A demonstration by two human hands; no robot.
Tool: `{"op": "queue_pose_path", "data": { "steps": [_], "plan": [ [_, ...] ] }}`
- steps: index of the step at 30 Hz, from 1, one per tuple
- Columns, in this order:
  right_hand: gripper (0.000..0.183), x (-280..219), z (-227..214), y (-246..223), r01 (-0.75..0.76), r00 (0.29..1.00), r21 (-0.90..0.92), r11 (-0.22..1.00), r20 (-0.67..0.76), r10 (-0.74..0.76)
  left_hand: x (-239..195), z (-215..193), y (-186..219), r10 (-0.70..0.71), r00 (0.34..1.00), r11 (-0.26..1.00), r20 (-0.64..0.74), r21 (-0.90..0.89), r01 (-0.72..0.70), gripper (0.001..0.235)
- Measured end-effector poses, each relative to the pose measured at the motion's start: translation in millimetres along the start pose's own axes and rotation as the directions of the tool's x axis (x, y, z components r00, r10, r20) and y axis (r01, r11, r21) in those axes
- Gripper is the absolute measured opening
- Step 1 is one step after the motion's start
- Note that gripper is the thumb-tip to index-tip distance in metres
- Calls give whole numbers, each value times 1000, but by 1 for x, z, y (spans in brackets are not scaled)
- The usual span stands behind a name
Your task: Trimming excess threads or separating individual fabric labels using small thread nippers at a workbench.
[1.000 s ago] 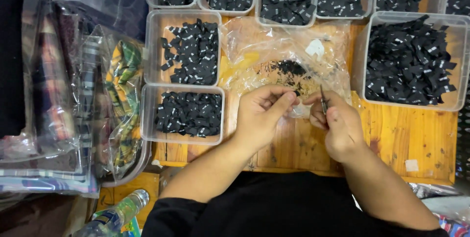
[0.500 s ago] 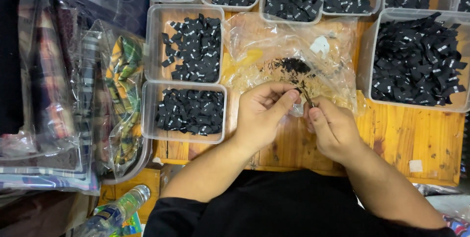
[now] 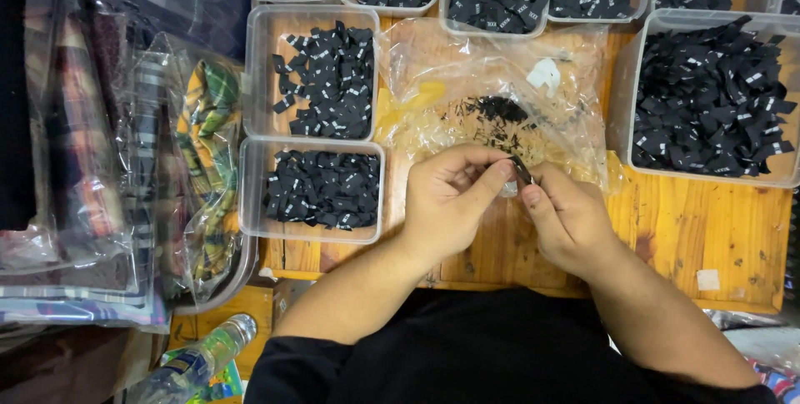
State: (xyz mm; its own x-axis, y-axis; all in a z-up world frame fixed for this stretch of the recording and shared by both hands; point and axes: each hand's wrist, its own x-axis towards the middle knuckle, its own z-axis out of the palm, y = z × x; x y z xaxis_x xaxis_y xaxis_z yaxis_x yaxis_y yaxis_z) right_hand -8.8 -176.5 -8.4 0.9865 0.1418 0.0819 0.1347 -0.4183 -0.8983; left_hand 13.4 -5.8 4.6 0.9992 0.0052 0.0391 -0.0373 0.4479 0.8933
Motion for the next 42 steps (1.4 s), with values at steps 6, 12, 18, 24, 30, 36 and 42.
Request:
{"op": "queue_pose_path", "data": {
  "steps": [6, 12, 18, 24, 30, 36, 42],
  "plan": [
    [32, 0, 1, 1, 5, 1000, 11, 1000, -25, -4, 0, -1, 3, 41, 998, 998, 37, 48, -43, 9],
    [32, 0, 1, 2, 15, 1000, 3, 1000, -23, -15, 0, 0, 7, 37, 999, 997, 36, 68, -40, 8],
    [34, 1, 3, -3, -37, 999, 39, 999, -3, 37, -1, -4, 3, -36, 999, 996, 22, 76, 34, 7],
    [34, 2, 6, -5, -70, 997, 43, 997, 17, 69, -1, -7, -4, -85, 996, 994, -3, 72, 85, 7],
    [34, 2, 7, -3, -104, 994, 17, 994, 20, 103, 1, -8, -5, -115, 993, 987, -23, 107, 116, 7],
    [35, 3, 10, 0, -127, 992, -4, 992, 17, 127, 3, -13, -20, -154, 988, 982, -21, 108, 155, 8],
    [37, 5, 8, 3, -150, 988, 9, 989, 43, 149, 6, -14, -23, -202, 979, 975, -34, 87, 205, 9]
  ]
}}
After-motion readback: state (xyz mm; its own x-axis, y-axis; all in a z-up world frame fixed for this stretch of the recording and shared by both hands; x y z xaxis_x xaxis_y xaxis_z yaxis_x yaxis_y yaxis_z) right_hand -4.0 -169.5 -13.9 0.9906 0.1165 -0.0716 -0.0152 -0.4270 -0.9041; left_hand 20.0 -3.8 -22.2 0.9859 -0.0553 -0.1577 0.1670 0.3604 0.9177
